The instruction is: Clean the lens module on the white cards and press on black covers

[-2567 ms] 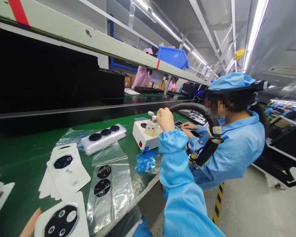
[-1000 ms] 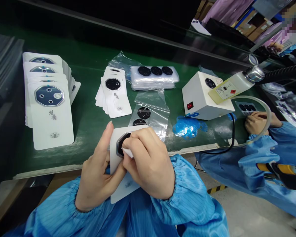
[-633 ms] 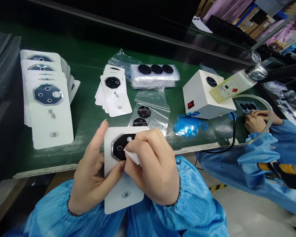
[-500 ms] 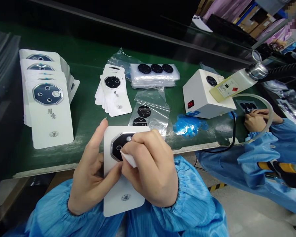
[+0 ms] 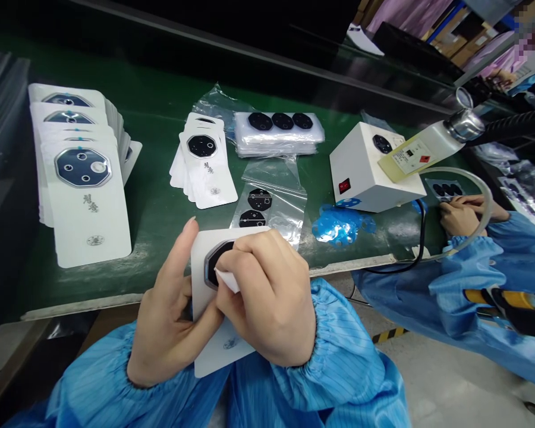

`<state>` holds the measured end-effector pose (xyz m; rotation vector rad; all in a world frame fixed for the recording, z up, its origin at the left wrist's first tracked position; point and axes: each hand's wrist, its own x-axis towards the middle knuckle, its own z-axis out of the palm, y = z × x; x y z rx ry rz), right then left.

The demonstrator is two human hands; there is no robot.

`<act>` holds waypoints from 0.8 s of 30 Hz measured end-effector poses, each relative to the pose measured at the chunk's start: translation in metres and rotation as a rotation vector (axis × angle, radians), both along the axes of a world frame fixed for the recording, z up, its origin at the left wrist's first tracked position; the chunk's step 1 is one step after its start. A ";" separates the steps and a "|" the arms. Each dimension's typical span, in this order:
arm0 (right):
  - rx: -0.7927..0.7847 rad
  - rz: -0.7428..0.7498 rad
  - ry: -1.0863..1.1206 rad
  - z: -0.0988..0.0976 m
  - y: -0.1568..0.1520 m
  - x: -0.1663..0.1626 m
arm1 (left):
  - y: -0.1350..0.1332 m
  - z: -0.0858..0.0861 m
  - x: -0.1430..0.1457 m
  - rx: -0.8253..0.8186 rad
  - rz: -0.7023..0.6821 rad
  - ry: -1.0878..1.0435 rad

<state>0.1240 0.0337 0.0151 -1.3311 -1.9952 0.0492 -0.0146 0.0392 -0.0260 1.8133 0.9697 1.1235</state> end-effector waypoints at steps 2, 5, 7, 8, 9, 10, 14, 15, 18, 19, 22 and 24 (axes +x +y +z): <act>0.008 0.000 -0.003 -0.001 0.000 0.000 | 0.000 0.000 0.001 0.020 0.015 0.018; 0.004 0.015 -0.019 -0.002 0.001 0.001 | 0.000 -0.001 0.003 0.015 0.015 0.012; -0.013 0.024 -0.023 -0.002 0.001 0.002 | -0.001 -0.002 0.003 0.009 0.020 0.023; -0.018 0.027 -0.027 -0.002 0.001 0.002 | -0.001 -0.002 0.004 0.010 0.025 0.032; -0.016 0.028 -0.032 -0.002 0.001 0.003 | -0.001 -0.002 0.004 0.014 0.027 0.038; -0.012 0.027 -0.038 -0.002 0.001 0.003 | -0.001 -0.002 0.003 0.018 0.027 0.041; 0.026 0.010 -0.049 -0.002 0.000 0.004 | -0.002 0.000 0.002 -0.009 0.013 0.016; 0.041 0.006 -0.045 -0.002 0.000 0.005 | -0.002 0.001 0.002 -0.020 0.005 0.000; 0.078 -0.010 -0.030 0.000 0.000 0.006 | -0.001 0.002 0.001 -0.080 -0.040 -0.072; 0.085 -0.013 -0.023 0.001 -0.001 0.006 | -0.001 0.002 0.000 -0.107 -0.058 -0.094; 0.077 -0.008 -0.002 0.002 -0.002 0.005 | 0.000 0.002 0.000 -0.170 -0.091 -0.139; 0.057 -0.003 0.005 0.002 -0.002 0.004 | 0.000 0.002 0.000 -0.172 -0.091 -0.141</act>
